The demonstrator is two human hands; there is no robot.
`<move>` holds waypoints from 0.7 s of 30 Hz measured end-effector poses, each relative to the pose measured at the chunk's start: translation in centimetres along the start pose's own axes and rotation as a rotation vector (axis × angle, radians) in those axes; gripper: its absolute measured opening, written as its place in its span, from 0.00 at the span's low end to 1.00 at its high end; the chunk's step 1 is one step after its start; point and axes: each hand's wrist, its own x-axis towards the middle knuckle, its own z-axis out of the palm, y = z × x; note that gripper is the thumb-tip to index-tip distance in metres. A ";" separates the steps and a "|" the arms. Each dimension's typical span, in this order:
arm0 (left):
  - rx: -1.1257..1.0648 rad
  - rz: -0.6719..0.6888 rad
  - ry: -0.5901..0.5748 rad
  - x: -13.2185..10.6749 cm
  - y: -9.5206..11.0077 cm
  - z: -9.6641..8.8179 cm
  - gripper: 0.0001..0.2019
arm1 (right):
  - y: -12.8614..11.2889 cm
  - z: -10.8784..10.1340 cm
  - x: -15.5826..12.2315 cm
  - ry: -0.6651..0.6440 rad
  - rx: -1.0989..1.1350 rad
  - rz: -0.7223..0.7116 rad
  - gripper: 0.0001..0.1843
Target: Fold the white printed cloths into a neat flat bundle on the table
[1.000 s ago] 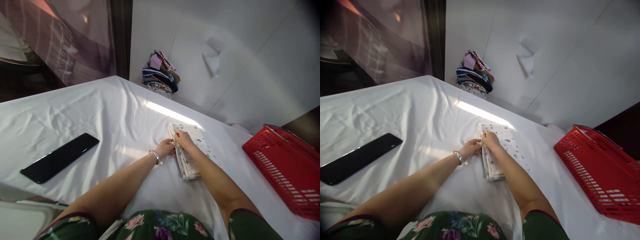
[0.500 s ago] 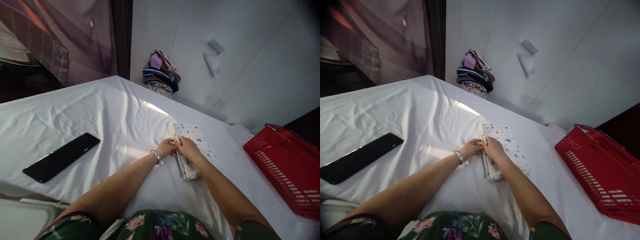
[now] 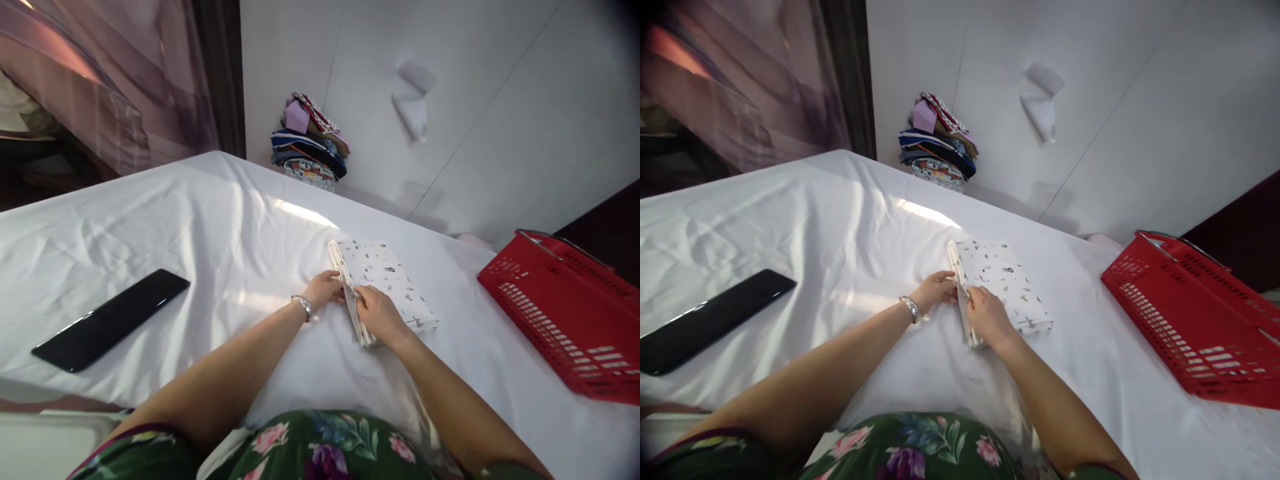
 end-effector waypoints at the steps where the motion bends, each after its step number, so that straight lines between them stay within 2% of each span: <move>1: 0.000 0.000 -0.001 0.0 0.0 0.0 0.18 | 0.0 0.0 -0.1 0.007 0.009 -0.008 0.12; 7: 0.008 0.002 -0.005 0.1 -0.1 -0.1 0.18 | -0.6 -0.2 -1.8 -0.001 -0.074 -0.013 0.08; 14: 0.046 -0.001 -0.004 -0.3 0.2 0.0 0.20 | -1.4 0.9 -4.5 0.091 -0.202 -0.086 0.18; 18: 0.058 0.002 0.005 -0.5 0.3 0.0 0.20 | -1.4 1.0 -5.7 0.151 -0.111 -0.195 0.21; 21: 0.058 0.001 0.007 -0.4 0.2 0.0 0.18 | -1.0 0.8 -6.5 0.166 -0.039 -0.233 0.20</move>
